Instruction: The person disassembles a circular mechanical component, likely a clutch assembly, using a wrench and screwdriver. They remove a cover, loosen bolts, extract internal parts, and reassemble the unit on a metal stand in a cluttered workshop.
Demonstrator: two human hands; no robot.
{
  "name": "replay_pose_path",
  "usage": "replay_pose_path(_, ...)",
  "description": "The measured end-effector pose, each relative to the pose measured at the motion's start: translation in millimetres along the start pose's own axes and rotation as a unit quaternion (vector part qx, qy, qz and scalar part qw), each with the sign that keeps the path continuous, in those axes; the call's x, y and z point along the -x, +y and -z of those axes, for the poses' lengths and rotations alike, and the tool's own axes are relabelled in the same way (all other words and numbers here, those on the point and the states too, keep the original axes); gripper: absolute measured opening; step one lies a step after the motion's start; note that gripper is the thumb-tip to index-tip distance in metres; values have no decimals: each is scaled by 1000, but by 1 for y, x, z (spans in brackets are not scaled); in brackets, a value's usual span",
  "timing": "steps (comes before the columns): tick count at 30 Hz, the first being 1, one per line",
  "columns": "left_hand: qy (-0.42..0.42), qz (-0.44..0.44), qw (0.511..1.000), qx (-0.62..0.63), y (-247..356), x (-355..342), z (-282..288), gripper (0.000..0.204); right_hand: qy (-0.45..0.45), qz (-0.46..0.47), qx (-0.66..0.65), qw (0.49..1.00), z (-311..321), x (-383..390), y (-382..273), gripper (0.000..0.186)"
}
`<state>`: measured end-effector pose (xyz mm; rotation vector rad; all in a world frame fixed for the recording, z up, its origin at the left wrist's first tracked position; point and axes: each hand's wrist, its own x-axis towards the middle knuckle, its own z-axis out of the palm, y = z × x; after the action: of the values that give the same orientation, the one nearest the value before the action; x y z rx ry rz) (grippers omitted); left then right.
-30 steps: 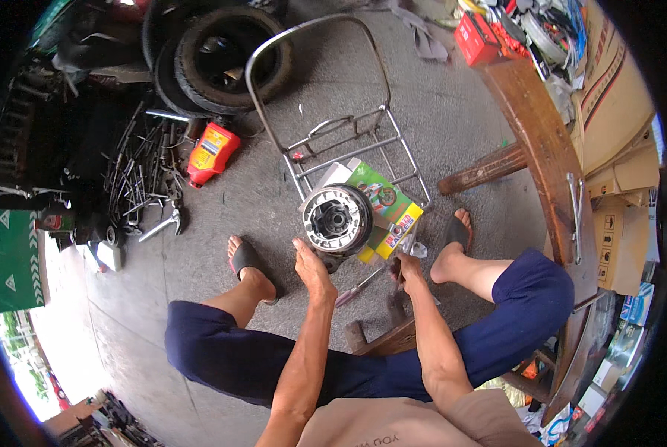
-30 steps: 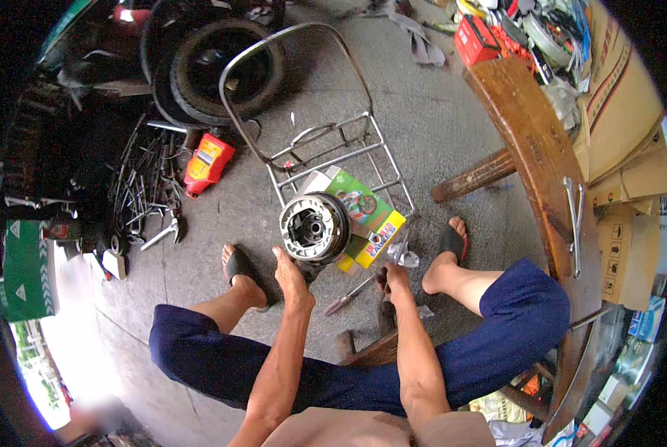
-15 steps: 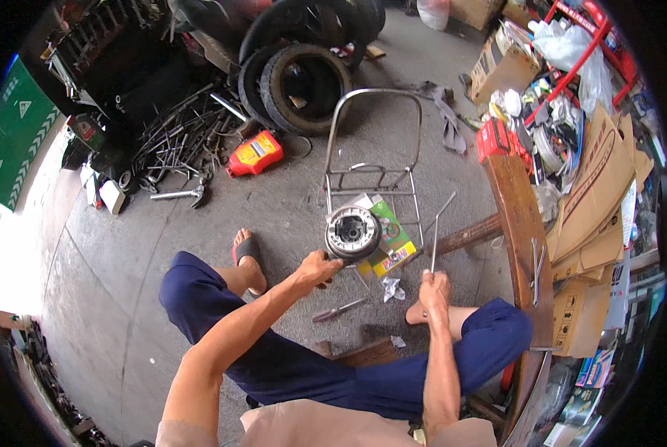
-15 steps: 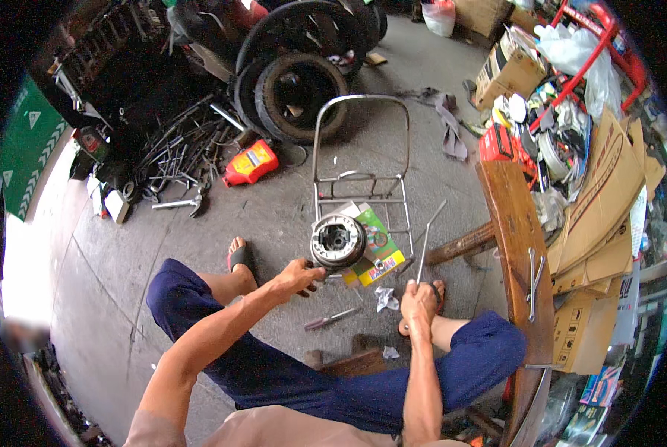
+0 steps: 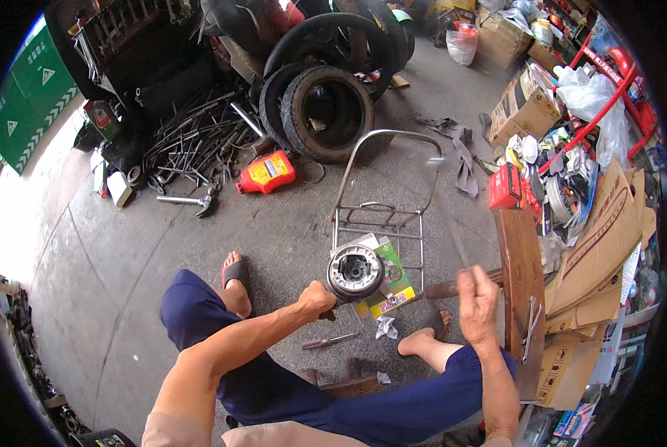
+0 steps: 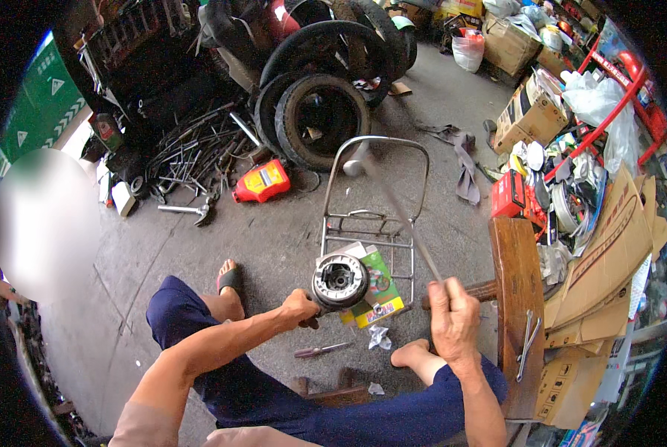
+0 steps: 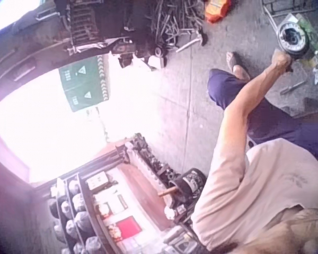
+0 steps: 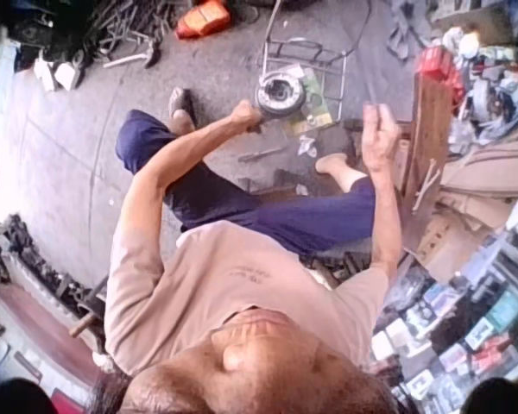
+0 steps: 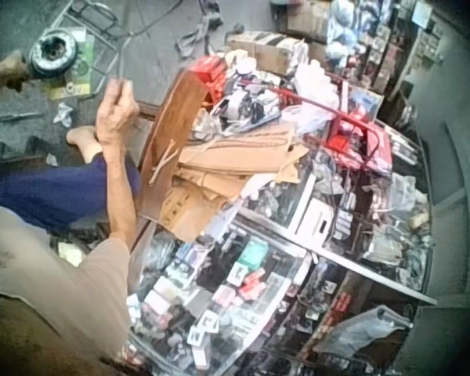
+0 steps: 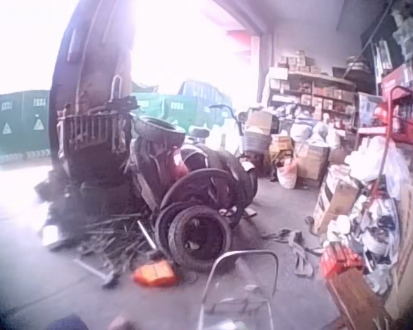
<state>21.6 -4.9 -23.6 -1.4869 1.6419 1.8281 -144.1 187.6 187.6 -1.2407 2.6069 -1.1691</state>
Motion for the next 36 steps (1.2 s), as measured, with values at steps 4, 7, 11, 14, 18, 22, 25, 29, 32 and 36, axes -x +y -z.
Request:
replay_pose_path(4,29,-39,997,-56,-1,-10,11,17,-92,-62,-12,994,-21,9,31,41)
replay_pose_path(7,28,-50,993,-104,7,-8,15,22,-130,-117,-25,984,-14,21,30,42)
replay_pose_path(11,98,-102,985,-94,5,-34,40,27,-116,-190,-142,965,-15,39,27,44)
replay_pose_path(14,97,-128,987,13,8,-56,52,25,-93,-194,-142,966,-26,56,42,44)
replay_pose_path(18,77,-109,990,40,15,-58,45,20,-80,-200,-103,971,-38,92,62,41)
replay_pose_path(22,46,-82,995,45,16,-51,46,26,-59,-218,-78,971,-42,111,30,39)
replay_pose_path(25,43,-87,995,10,17,-46,50,31,-61,-271,-74,958,-44,130,2,38)
replay_pose_path(29,30,-180,925,-332,31,-47,53,54,-37,-320,-51,945,-56,155,-20,36)
replay_pose_path(32,-41,-227,821,-522,58,-24,56,70,-41,-325,-33,944,-62,157,-18,36)
replay_pose_path(36,-205,-249,789,-523,58,-19,78,85,-10,-319,-72,945,-58,155,-32,37)
